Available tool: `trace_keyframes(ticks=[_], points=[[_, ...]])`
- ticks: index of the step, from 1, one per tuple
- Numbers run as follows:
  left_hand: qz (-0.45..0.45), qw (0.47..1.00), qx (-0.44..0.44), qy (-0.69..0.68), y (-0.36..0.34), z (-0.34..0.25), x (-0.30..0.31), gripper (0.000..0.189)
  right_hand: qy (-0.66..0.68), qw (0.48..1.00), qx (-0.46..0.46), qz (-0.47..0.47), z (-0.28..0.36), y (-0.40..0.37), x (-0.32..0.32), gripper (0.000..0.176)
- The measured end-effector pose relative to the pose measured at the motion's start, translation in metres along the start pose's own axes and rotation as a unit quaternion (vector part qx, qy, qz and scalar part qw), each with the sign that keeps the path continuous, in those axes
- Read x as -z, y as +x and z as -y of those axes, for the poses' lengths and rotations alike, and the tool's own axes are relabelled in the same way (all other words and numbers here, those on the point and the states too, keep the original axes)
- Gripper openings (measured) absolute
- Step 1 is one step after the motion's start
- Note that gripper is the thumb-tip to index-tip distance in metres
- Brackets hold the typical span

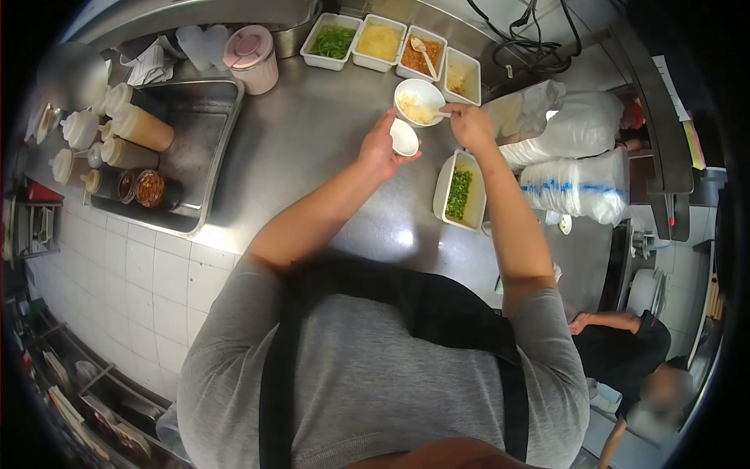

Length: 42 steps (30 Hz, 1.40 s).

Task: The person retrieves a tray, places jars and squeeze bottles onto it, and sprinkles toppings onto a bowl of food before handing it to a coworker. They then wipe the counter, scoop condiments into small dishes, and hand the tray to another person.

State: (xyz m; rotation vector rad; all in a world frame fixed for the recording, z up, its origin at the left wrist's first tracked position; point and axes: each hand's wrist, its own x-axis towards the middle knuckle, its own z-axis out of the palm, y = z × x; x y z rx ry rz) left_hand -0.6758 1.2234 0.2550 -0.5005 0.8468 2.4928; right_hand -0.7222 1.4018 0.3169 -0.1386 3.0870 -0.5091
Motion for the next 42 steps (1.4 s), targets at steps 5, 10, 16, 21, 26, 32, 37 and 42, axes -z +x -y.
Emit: trace_keyframes(ticks=[5,10,16,21,26,32,37,42], points=[[-0.005,1.000,0.000,0.012,0.001,-0.003,0.001,0.044,0.081,0.996,-0.043,0.023,-0.001,0.006,-0.014,0.031],[-0.019,0.999,0.002,0.037,-0.001,-0.009,-0.001,0.041,0.292,0.942,-0.151,0.071,-0.010,0.015,-0.029,0.028],[-0.100,0.986,-0.110,0.073,0.001,-0.034,-0.004,0.043,0.378,0.904,-0.194,0.050,-0.013,0.012,-0.022,0.028],[-0.078,0.973,-0.180,0.124,0.014,-0.065,-0.020,0.044,0.441,0.877,-0.185,0.045,-0.020,0.007,-0.010,0.027],[-0.025,0.985,-0.148,0.083,0.019,-0.072,-0.039,0.046,0.427,0.892,-0.062,-0.136,0.016,-0.021,0.016,0.022],[0.029,0.995,-0.088,-0.033,0.017,-0.062,-0.049,0.055,0.079,0.923,0.208,-0.313,0.055,-0.044,0.006,0.025],[0.007,0.995,-0.092,-0.045,0.018,-0.066,-0.032,0.058,0.102,0.923,0.152,-0.339,0.053,-0.038,0.027,0.021],[-0.052,0.994,-0.092,0.009,0.014,-0.065,-0.004,0.059,-0.047,0.947,0.140,-0.286,0.014,-0.019,0.011,0.016]])
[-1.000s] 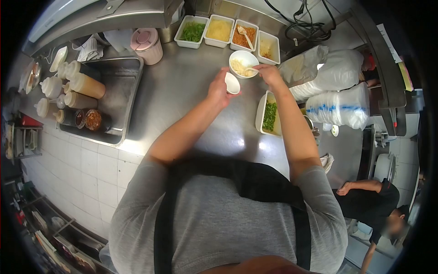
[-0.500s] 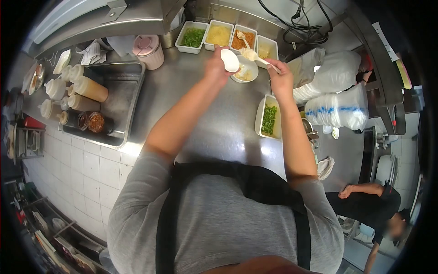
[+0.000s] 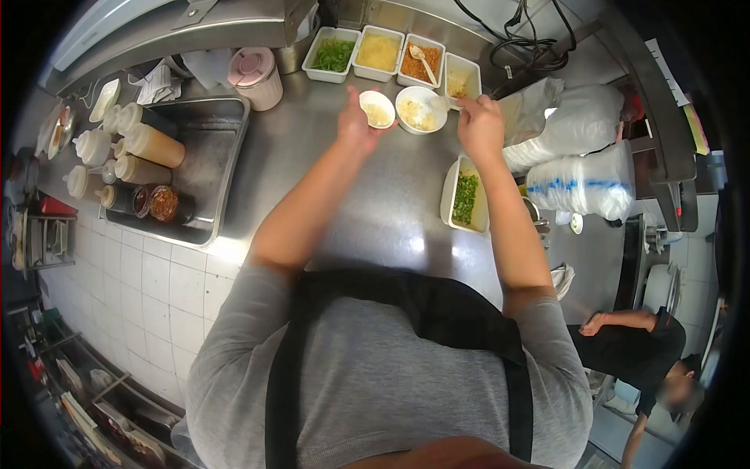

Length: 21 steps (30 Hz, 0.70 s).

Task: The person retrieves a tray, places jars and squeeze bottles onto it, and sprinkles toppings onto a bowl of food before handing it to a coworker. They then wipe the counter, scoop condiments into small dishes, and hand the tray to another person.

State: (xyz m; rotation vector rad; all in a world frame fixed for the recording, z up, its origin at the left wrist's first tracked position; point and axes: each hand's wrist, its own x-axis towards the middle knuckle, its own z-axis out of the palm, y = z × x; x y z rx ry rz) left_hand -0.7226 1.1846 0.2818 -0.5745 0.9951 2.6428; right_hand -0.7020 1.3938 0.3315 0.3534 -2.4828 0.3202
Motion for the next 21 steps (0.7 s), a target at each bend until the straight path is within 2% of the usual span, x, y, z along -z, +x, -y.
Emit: trace_keyframes(ticks=[2,5,8,11,14,17,21], points=[[0.003,1.000,0.017,0.013,0.002,0.004,0.005,0.059,-0.067,0.997,0.002,0.045,0.000,-0.006,-0.009,0.016],[0.011,0.999,0.033,0.026,-0.001,0.011,0.003,0.058,-0.050,0.994,-0.070,0.073,0.001,-0.017,-0.030,0.016],[0.013,0.999,0.029,0.036,-0.002,0.012,0.001,0.058,0.075,0.987,-0.120,0.079,-0.002,-0.021,-0.052,0.016],[0.013,0.999,0.027,0.046,-0.001,0.011,0.001,0.058,0.116,0.969,-0.203,0.083,0.001,-0.019,-0.060,0.015],[0.003,0.998,0.027,0.059,0.003,0.012,0.001,0.058,0.246,0.872,-0.382,0.181,-0.004,-0.010,-0.061,0.015],[-0.003,0.998,0.020,0.064,0.005,0.009,0.001,0.057,0.414,0.802,-0.389,0.185,-0.036,-0.018,-0.083,0.019],[0.002,0.999,-0.007,0.050,0.009,0.001,-0.002,0.056,0.428,0.762,-0.433,0.221,-0.031,-0.007,-0.050,0.020]])
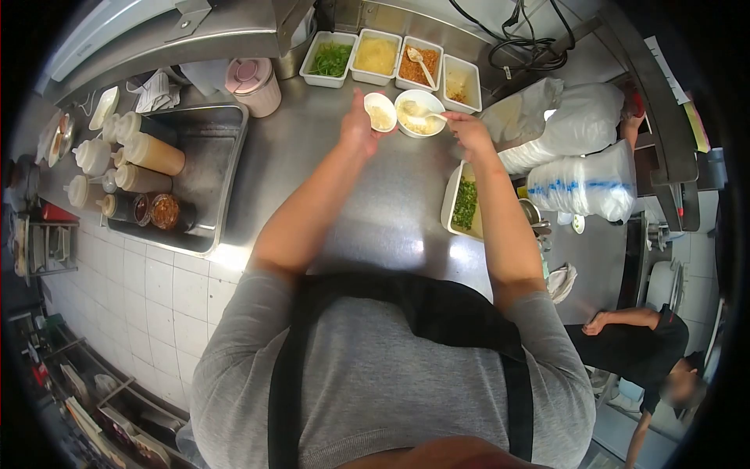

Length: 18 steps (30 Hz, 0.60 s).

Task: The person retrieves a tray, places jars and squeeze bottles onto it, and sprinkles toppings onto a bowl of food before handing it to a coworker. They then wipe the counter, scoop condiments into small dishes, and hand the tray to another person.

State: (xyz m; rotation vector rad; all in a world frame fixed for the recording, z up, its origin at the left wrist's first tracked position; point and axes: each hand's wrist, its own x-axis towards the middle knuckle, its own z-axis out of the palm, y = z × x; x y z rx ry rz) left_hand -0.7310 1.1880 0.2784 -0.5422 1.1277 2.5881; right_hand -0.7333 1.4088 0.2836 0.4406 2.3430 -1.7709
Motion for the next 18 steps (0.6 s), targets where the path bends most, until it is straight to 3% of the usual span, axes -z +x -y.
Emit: trace_keyframes(ticks=[2,5,6,8,9,12,15,18], points=[[0.018,1.000,-0.013,-0.009,-0.001,-0.006,-0.003,0.058,0.041,0.999,0.011,0.006,0.007,-0.008,0.006,0.019],[0.061,0.997,-0.014,-0.044,-0.008,-0.011,-0.011,0.062,0.039,0.988,0.141,-0.057,0.043,-0.054,-0.007,0.018],[0.080,0.995,-0.002,-0.067,-0.009,-0.010,-0.015,0.063,-0.059,0.961,0.252,-0.094,0.043,-0.059,-0.013,0.018],[0.103,0.988,0.024,-0.108,-0.012,-0.006,-0.020,0.065,-0.249,0.841,0.453,-0.161,0.044,-0.069,-0.025,0.019],[0.107,0.985,0.037,-0.128,-0.013,-0.004,-0.022,0.066,-0.288,0.797,0.503,-0.174,0.052,-0.077,-0.030,0.021],[0.124,0.974,0.061,-0.177,-0.012,0.000,-0.020,0.065,-0.276,0.785,0.518,-0.199,0.063,-0.089,-0.031,0.022],[0.127,0.969,0.068,-0.200,-0.011,0.005,-0.017,0.065,-0.293,0.773,0.549,-0.124,0.061,-0.091,-0.032,0.025],[0.128,0.965,0.070,-0.216,-0.011,0.006,-0.017,0.065,-0.267,0.773,0.551,-0.168,0.065,-0.098,-0.029,0.028]])
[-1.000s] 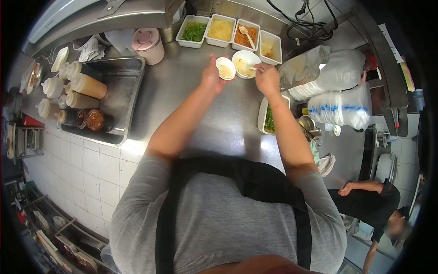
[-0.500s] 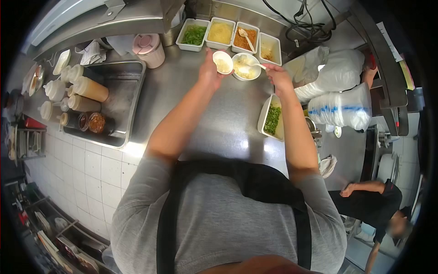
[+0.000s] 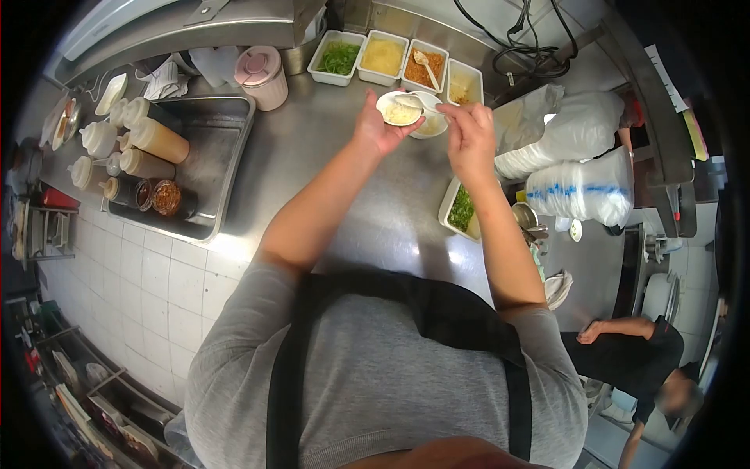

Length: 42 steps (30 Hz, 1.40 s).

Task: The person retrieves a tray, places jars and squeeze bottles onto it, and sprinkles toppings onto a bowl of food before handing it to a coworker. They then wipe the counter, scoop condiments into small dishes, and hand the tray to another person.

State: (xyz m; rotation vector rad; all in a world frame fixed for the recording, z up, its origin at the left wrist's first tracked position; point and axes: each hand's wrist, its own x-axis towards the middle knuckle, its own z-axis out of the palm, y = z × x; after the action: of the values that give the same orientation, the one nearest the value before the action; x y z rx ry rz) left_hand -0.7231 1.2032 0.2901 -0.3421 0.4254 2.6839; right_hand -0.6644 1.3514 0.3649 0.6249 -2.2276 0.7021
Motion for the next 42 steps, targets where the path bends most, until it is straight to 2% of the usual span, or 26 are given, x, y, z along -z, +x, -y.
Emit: trace_keyframes(ticks=[3,10,12,15,17,18,21,23,25,26,27,30,34,36,38,40,42], points=[[-0.005,1.000,-0.002,0.002,0.000,0.000,0.002,0.065,0.013,0.998,0.035,0.047,-0.006,-0.002,0.003,0.029],[0.018,1.000,0.018,0.013,-0.004,0.000,0.004,0.067,0.025,1.000,0.003,0.014,-0.005,-0.005,-0.001,0.026],[-0.026,0.997,-0.004,0.069,-0.009,-0.002,0.001,0.069,0.033,0.999,-0.029,-0.025,-0.011,-0.005,-0.003,0.023],[-0.048,0.990,-0.024,0.127,-0.020,-0.007,0.003,0.071,-0.019,0.990,-0.143,0.000,-0.049,-0.011,-0.011,0.017],[-0.046,0.987,-0.022,0.156,-0.035,-0.008,0.003,0.072,-0.006,0.983,-0.159,0.092,-0.085,-0.023,-0.027,0.018],[-0.042,0.985,-0.017,0.168,-0.046,-0.007,-0.001,0.073,0.000,0.977,-0.166,0.135,-0.083,-0.021,-0.026,0.019],[-0.040,0.982,-0.008,0.187,-0.073,0.003,-0.017,0.074,-0.089,0.982,-0.120,0.115,-0.061,-0.019,-0.020,0.029],[-0.032,0.982,0.001,0.187,-0.088,0.019,-0.023,0.075,0.092,0.982,-0.078,0.148,-0.033,-0.011,0.007,0.053],[-0.006,0.983,0.021,0.185,-0.097,0.039,-0.029,0.075,0.244,0.934,-0.058,0.255,0.009,-0.013,0.052,0.075],[0.010,0.982,0.034,0.187,-0.107,0.052,-0.039,0.075,0.200,0.943,0.010,0.267,0.017,-0.019,0.071,0.087],[0.027,0.980,0.050,0.190,-0.122,0.065,-0.051,0.075,0.210,0.934,-0.020,0.288,0.027,-0.027,0.093,0.084],[0.067,0.970,0.112,0.206,-0.154,0.118,-0.082,0.074,0.192,0.945,-0.017,0.266,0.028,-0.056,0.153,0.074],[0.139,0.938,0.175,0.265,-0.177,0.199,-0.116,0.072,0.226,0.940,-0.114,0.230,0.006,-0.103,0.249,0.073],[0.157,0.920,0.161,0.322,-0.185,0.232,-0.134,0.069,0.266,0.926,-0.185,0.192,-0.023,-0.138,0.295,0.075],[0.187,0.888,0.129,0.400,-0.180,0.251,-0.137,0.067,0.239,0.923,-0.277,0.116,-0.064,-0.169,0.340,0.074],[0.200,0.891,0.113,0.391,-0.180,0.267,-0.143,0.067,0.155,0.914,-0.370,0.065,-0.116,-0.199,0.376,0.071],[0.208,0.889,0.082,0.399,-0.182,0.278,-0.145,0.068,0.039,0.929,-0.368,-0.014,-0.173,-0.226,0.403,0.068]])
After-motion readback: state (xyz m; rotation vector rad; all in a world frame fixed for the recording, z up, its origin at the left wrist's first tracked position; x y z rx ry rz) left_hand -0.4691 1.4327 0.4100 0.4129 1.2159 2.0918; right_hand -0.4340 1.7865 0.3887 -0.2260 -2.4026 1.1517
